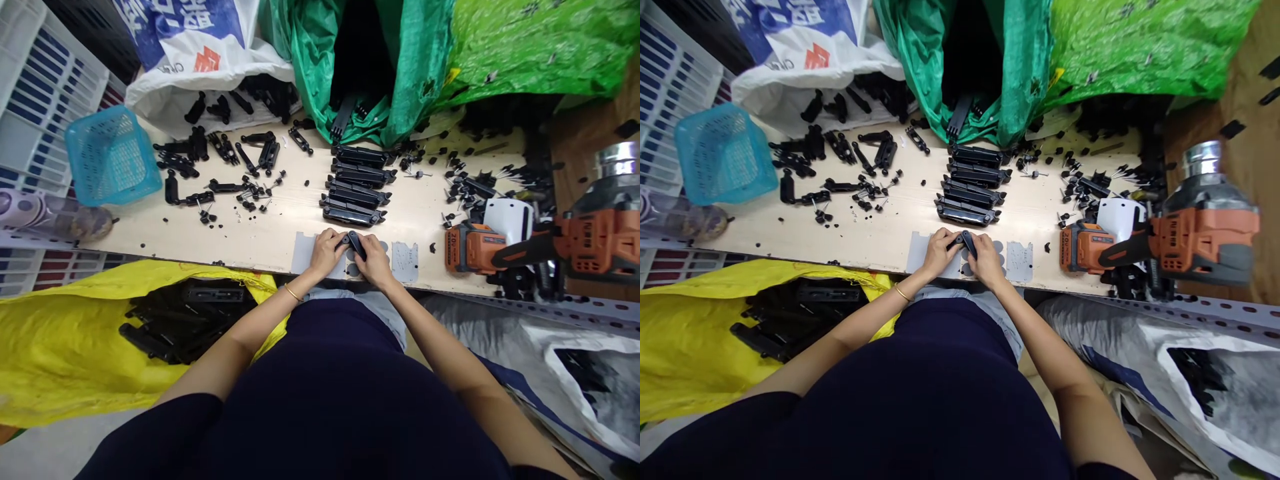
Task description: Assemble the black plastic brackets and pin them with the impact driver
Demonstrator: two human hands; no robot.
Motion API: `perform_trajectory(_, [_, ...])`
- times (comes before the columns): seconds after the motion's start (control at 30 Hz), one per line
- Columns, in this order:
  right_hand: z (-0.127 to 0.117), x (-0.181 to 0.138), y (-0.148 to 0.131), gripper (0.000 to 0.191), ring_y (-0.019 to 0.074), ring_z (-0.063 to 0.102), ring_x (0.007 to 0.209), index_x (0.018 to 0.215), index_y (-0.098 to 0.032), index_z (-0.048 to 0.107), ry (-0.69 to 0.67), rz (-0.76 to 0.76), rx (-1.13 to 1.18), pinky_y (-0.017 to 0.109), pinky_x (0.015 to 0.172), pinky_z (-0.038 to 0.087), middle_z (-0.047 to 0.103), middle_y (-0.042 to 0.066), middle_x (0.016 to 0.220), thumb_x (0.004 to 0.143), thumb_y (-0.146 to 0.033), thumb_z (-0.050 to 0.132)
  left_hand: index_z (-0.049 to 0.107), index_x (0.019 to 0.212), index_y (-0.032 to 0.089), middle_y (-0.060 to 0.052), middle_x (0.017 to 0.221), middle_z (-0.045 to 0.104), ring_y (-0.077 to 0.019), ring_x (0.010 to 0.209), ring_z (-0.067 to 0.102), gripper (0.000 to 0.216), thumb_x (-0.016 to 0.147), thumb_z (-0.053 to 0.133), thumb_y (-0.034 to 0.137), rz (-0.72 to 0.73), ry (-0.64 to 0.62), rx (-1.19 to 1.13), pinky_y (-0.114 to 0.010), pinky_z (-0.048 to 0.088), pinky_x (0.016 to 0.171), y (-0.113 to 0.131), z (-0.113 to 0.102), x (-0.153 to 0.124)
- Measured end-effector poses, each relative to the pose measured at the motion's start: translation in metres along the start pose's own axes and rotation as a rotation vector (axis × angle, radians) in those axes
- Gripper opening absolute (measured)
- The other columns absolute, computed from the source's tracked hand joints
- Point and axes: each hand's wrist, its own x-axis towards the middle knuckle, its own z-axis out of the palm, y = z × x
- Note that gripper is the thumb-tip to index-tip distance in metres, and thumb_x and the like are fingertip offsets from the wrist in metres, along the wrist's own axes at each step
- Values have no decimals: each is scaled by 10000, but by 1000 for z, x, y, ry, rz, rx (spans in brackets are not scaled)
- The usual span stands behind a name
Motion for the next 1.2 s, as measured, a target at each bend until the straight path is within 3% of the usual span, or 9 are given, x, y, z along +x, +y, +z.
perform_trajectory(0.2, [0,2,2,515,252,531,988,1302,-185,483,-9,-20,-4,391,889,456,529,107,1055,787,-187,469,678,1058,212,-28,816,549,-190,835,506,243,819,635,195,-7,-4,-41,-328,437,780,-4,0,3])
perform_trajectory(0.43, [4,1,-5,531,276,519,1013,1302,-167,488,12,41,-98,396,857,470,534,128,1070,772,-155,462,671,1052,172,-41,842,541,-190,852,515,224,842,593,179,-89,90,-43,-319,447,794,-1,7,4])
perform_trajectory(0.87, [6,4,0,497,259,524,954,1267,-163,516,56,-21,-77,382,818,476,533,113,1009,773,-180,471,639,1047,171,-56,894,541,-208,925,514,204,869,540,181,139,-95,30,-350,456,837,-12,-7,18])
perform_trajectory(1.07, [8,1,-3,476,269,510,977,1277,-152,511,61,-1,-126,389,807,477,534,122,1020,806,-203,462,567,1215,177,-64,973,561,-208,956,513,375,843,603,208,222,-219,76,-359,415,864,-21,-22,15])
perform_trajectory(1.13, [7,1,-4,476,269,507,983,1290,-166,500,60,-2,-126,394,814,478,536,119,1029,817,-203,459,585,1192,187,-57,946,569,-209,944,513,339,857,597,244,186,-170,105,-371,391,876,-18,-18,9])
perform_trajectory(1.2, [6,0,-5,483,262,510,978,1301,-165,487,62,8,-114,387,822,480,532,116,1027,820,-194,453,616,1137,175,-57,898,563,-207,909,510,271,886,555,258,70,-42,134,-375,380,869,-10,-9,2])
